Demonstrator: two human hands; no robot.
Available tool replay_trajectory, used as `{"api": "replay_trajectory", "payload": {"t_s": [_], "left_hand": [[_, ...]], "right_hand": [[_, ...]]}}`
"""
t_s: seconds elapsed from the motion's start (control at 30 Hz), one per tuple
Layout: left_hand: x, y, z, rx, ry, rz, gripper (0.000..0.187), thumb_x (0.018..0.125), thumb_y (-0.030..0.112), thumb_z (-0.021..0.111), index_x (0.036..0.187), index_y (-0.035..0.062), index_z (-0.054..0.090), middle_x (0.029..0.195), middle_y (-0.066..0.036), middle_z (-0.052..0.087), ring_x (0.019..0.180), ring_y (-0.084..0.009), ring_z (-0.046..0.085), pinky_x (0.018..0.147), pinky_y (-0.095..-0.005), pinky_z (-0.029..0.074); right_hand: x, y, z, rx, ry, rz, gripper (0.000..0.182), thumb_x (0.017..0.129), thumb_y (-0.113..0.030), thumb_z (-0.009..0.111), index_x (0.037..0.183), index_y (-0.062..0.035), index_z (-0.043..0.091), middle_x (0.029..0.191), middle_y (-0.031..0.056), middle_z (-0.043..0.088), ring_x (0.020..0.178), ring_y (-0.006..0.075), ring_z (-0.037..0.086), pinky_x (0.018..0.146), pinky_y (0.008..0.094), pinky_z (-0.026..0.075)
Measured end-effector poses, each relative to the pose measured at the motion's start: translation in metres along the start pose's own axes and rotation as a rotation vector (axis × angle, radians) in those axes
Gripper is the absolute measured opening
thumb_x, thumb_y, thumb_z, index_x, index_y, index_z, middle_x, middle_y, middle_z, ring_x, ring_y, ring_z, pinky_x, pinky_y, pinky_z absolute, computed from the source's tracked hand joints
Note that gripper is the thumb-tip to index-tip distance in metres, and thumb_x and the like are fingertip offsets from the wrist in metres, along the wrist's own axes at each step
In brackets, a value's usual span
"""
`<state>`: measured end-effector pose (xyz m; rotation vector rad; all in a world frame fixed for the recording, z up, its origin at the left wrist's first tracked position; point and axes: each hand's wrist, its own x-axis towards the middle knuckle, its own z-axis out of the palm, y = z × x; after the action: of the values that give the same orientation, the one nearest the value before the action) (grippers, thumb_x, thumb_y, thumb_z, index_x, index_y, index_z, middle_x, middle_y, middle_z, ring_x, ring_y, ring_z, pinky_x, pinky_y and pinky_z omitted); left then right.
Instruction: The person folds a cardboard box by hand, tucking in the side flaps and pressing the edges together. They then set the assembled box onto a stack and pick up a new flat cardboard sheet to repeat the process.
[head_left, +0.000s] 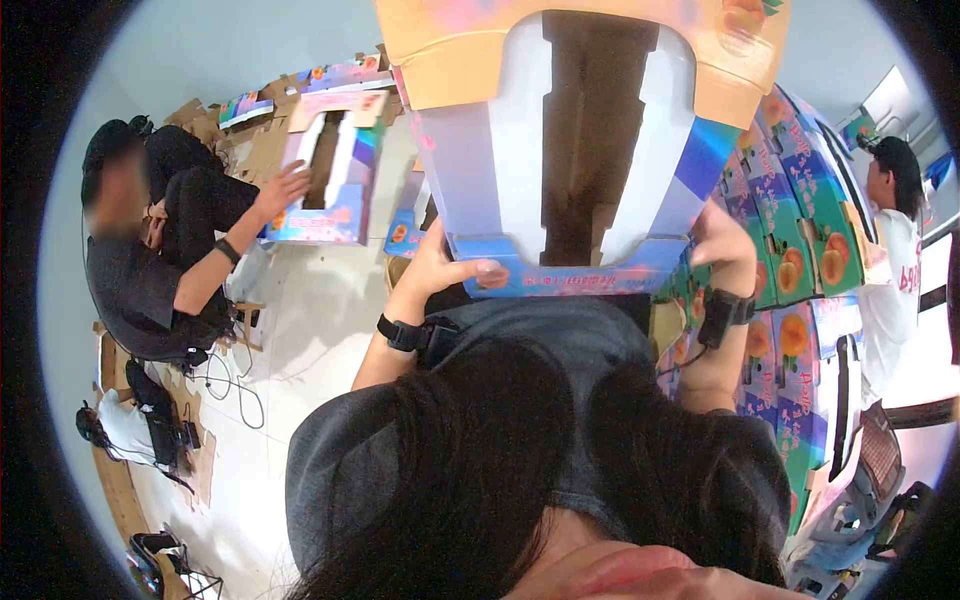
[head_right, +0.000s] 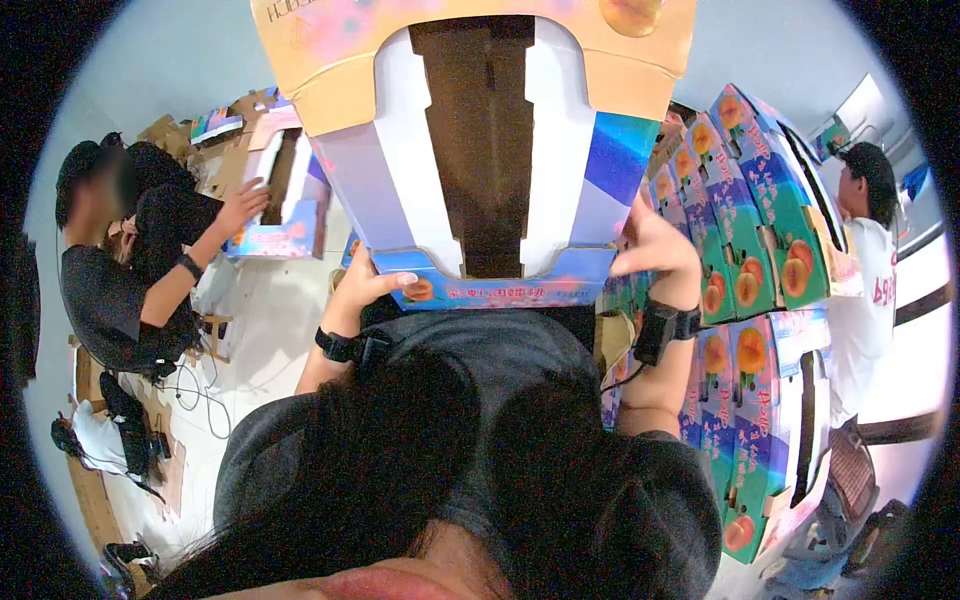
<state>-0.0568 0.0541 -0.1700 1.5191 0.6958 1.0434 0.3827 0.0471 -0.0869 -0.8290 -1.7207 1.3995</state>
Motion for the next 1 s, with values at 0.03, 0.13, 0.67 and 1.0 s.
{"api": "replay_trajectory", "payload": {"t_s": [0.03,0.13,0.67,1.0], "left_hand": [[0.0,-0.001,0.001,-0.022,0.002,-0.006,0.078,0.074,0.02,0.09,0.137,0.0007,0.048,0.12,-0.009,0.065,0.11,-0.0194,0.062,0.097,-0.037,0.048],[-0.001,-0.007,-0.001,0.015,0.006,-0.011,0.077,0.074,0.019,0.09,0.137,0.0008,0.048,0.119,-0.009,0.064,0.11,-0.0192,0.061,0.097,-0.0367,0.049],[0.0,-0.004,0.009,-0.17,0.006,-0.003,0.115,0.077,0.014,0.086,0.159,0.0109,0.005,0.147,-0.015,0.042,0.132,-0.0247,0.047,0.107,-0.0408,0.042],[0.003,-0.007,0.009,-0.016,-0.011,0.046,0.143,0.067,0.007,0.091,0.161,0.0144,-0.017,0.167,-0.017,0.013,0.152,-0.027,0.021,0.12,-0.0399,0.022]], "right_hand": [[-0.008,0.007,0.001,-0.003,-0.043,0.068,0.127,0.061,-0.022,0.098,0.161,-0.0074,0.02,0.156,0.008,0.037,0.142,0.0198,0.034,0.116,0.0383,0.031],[-0.008,0.006,0.023,0.008,0.135,0.102,0.117,0.06,-0.008,0.095,0.156,-0.0051,0.028,0.149,0.0066,0.045,0.136,0.0182,0.042,0.112,0.0372,0.036],[-0.003,0.02,0.033,0.098,0.342,0.026,0.1,0.067,-0.009,0.089,0.152,-0.002,0.037,0.141,0.0078,0.053,0.13,0.02,0.049,0.11,0.0355,0.039],[0.013,0.021,0.043,0.194,0.473,-0.033,0.089,0.077,-0.016,0.079,0.154,-0.0048,0.036,0.142,0.009,0.052,0.129,0.0219,0.051,0.108,0.0345,0.041]]}}
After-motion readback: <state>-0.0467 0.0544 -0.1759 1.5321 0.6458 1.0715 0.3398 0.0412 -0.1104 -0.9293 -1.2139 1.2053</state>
